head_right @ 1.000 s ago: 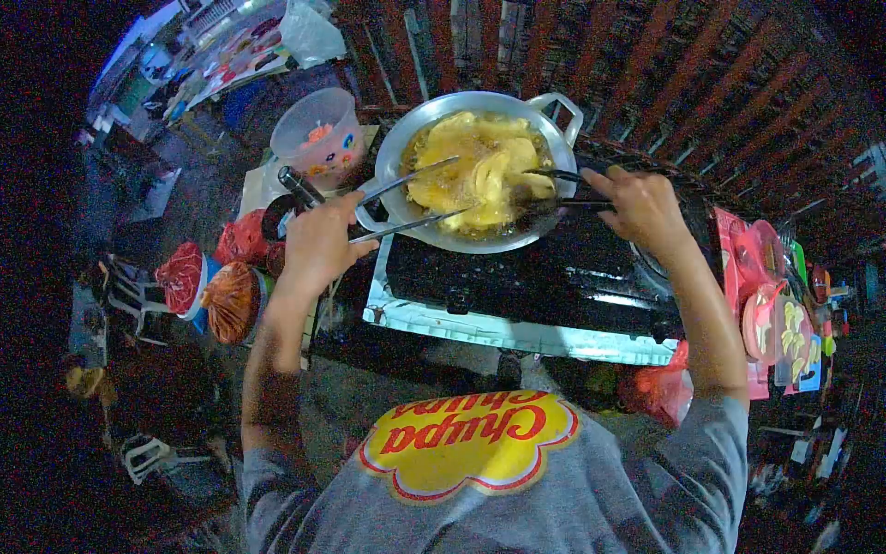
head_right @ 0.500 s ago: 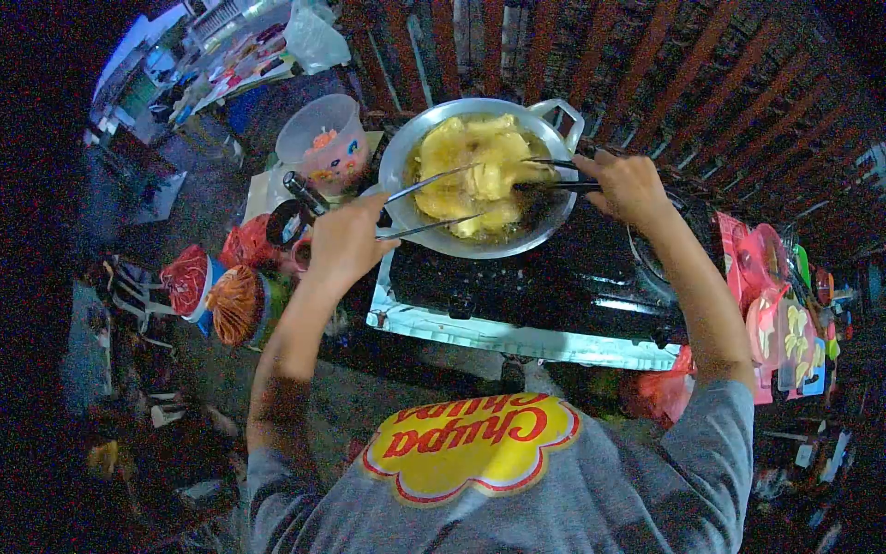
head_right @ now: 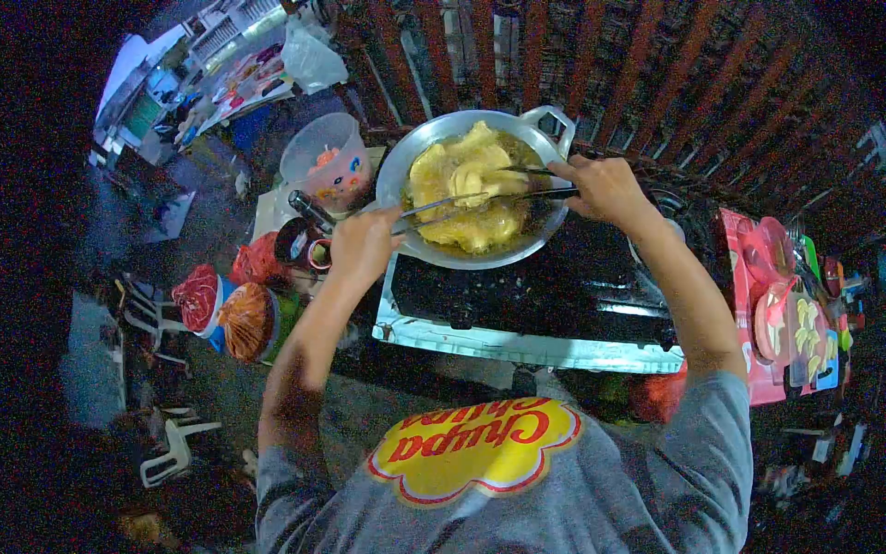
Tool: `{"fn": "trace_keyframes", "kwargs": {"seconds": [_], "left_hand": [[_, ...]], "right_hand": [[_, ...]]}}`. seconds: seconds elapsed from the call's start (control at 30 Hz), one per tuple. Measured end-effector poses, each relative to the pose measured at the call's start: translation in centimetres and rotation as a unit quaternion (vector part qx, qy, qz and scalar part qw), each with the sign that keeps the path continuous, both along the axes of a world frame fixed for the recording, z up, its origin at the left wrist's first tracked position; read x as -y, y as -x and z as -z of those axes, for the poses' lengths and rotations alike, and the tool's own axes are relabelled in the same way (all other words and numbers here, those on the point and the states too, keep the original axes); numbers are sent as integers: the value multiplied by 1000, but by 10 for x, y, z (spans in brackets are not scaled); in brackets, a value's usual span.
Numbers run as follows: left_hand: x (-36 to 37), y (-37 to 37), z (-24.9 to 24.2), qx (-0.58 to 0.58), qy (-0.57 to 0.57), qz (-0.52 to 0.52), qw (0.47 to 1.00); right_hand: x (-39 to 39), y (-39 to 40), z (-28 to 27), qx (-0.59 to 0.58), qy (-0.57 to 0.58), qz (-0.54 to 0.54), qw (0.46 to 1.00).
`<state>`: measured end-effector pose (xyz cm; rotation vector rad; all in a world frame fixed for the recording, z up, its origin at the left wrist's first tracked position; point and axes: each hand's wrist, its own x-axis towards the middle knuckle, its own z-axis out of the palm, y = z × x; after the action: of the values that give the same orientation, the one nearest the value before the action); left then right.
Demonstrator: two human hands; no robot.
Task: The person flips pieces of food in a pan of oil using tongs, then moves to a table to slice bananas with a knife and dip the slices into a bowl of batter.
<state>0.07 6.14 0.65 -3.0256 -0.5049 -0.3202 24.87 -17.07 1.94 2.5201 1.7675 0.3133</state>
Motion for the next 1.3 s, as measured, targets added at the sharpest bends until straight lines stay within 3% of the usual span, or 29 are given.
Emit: {"fn": "trace_keyframes", "kwargs": {"seconds": [0.37,0.53,0.77,0.97,1.3], "left_hand": [[-14,5,-6,-8,-25,-40,999],[-16,12,-21,-3,23,-67,997],[-19,17,-22,-43,-8,-76,996],[-25,10,-8,20,3,-30,999],[-33,10,-12,-3,47,-53,997]], "right_hand": [[-20,9,21,5,-9,-7,1000],[-27,6,29,-14,3,2,1000],[-18,-7,19,-19,-22,1,1000],[-11,-8,15,-38,-23,11,999],[-13,5,20,-41,-32,32,998]]}}
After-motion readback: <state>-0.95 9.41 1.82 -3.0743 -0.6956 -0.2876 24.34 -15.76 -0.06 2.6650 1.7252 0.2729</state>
